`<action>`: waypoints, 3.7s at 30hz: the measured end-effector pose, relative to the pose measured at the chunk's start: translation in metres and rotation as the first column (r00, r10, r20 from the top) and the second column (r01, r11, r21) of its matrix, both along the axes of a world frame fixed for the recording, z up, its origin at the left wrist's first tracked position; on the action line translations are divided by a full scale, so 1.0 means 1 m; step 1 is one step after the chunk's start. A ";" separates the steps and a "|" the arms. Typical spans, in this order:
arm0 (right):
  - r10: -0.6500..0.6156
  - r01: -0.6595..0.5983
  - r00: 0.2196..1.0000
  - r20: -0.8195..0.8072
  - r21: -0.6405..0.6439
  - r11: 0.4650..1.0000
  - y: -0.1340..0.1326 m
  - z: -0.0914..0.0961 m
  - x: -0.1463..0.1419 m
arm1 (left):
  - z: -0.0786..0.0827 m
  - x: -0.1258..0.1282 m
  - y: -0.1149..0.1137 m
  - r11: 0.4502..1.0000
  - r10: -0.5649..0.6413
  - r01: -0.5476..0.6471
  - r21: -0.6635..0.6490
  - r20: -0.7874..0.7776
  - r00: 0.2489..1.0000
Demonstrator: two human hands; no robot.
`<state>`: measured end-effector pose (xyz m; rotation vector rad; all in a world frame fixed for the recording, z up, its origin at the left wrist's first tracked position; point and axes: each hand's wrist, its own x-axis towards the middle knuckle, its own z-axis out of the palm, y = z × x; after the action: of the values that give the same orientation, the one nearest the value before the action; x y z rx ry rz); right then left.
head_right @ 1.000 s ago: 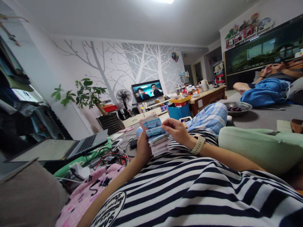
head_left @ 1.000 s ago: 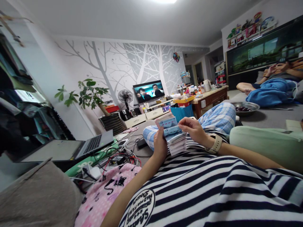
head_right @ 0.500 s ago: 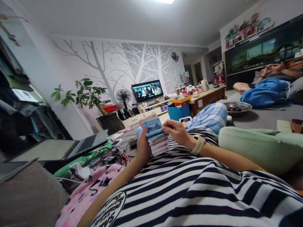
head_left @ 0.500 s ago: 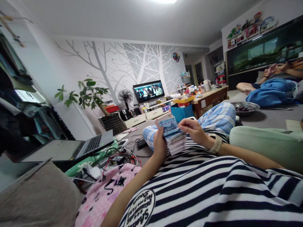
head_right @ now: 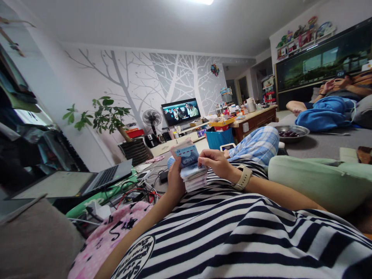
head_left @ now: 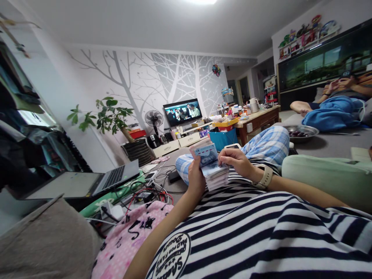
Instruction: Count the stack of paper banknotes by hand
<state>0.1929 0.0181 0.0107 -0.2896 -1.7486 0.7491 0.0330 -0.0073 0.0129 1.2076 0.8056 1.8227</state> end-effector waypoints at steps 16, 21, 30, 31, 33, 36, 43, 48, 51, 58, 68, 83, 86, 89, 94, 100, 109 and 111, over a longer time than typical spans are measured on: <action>-0.065 0.018 0.976 -0.208 -0.220 0.975 0.014 -0.001 -0.006 | -0.009 -0.003 0.013 0.988 -0.152 0.153 -0.003 0.089 0.984; -0.134 0.109 0.980 -0.149 -0.166 0.980 0.013 -0.001 -0.005 | -0.013 -0.004 0.018 0.980 -0.199 0.198 0.022 0.084 0.976; -0.182 0.171 0.976 -0.119 -0.099 0.980 0.010 -0.001 -0.004 | -0.004 -0.003 0.009 1.000 -0.022 0.022 0.001 -0.054 0.998; -0.175 0.166 0.977 -0.118 -0.086 0.982 0.009 -0.001 -0.004 | -0.003 -0.004 0.008 1.000 0.001 0.000 0.005 -0.077 0.997; -0.152 0.145 0.982 -0.114 -0.073 0.987 0.007 0.000 -0.004 | -0.002 -0.004 0.005 0.999 0.035 -0.033 0.019 -0.113 0.993; -0.111 0.103 0.988 -0.105 -0.076 0.992 0.005 0.001 -0.004 | 0.000 -0.003 0.000 0.999 0.046 -0.043 0.023 -0.146 0.988; -0.086 0.079 0.991 -0.103 -0.077 0.994 0.005 0.001 -0.004 | 0.007 0.000 -0.013 0.995 0.100 -0.094 0.035 -0.229 0.968; -0.079 0.071 0.991 -0.105 -0.077 0.994 0.005 0.001 -0.004 | 0.008 0.001 -0.015 0.994 0.105 -0.097 0.046 -0.231 0.967; -0.085 0.078 0.991 -0.100 -0.074 0.994 0.005 0.001 -0.004 | 0.008 0.001 -0.014 0.992 0.126 -0.123 0.029 -0.233 0.964; -0.088 0.082 0.993 -0.082 -0.073 0.994 0.005 0.001 -0.003 | 0.008 0.002 -0.014 0.993 0.116 -0.108 0.046 -0.244 0.963; -0.094 0.089 0.993 -0.067 -0.079 0.993 0.004 0.002 -0.004 | 0.009 0.001 -0.015 0.996 0.088 -0.084 0.029 -0.203 0.975; -0.082 0.077 0.994 -0.066 -0.078 0.994 0.004 0.002 -0.003 | 0.008 0.001 -0.014 0.996 0.085 -0.084 0.016 -0.201 0.976; -0.087 0.082 0.994 -0.060 -0.075 0.994 0.004 0.002 -0.003 | 0.009 0.001 -0.014 0.997 0.083 -0.081 0.016 -0.203 0.976; -0.080 0.075 0.995 -0.067 -0.079 0.994 0.004 0.002 -0.004 | 0.009 0.001 -0.014 0.998 0.070 -0.069 0.011 -0.190 0.979; -0.071 0.065 0.995 -0.071 -0.082 0.995 0.004 0.001 -0.004 | 0.011 0.002 -0.016 0.998 0.069 -0.070 -0.003 -0.178 0.982; -0.066 0.060 0.995 -0.075 -0.083 0.995 0.005 0.001 -0.004 | 0.010 0.002 -0.016 0.998 0.071 -0.069 0.015 -0.176 0.982; -0.053 0.043 0.995 -0.086 -0.112 0.993 0.002 0.001 -0.004 | 0.002 -0.002 -0.002 0.997 0.075 -0.068 0.045 -0.184 0.980; -0.050 0.040 0.995 -0.084 -0.115 0.993 0.002 0.001 -0.004 | 0.004 -0.001 -0.004 0.997 0.070 -0.065 0.037 -0.189 0.980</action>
<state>0.1885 0.0203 0.0122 -0.3673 -1.6159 0.8182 0.0316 -0.0116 0.0172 1.4050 0.9384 1.7983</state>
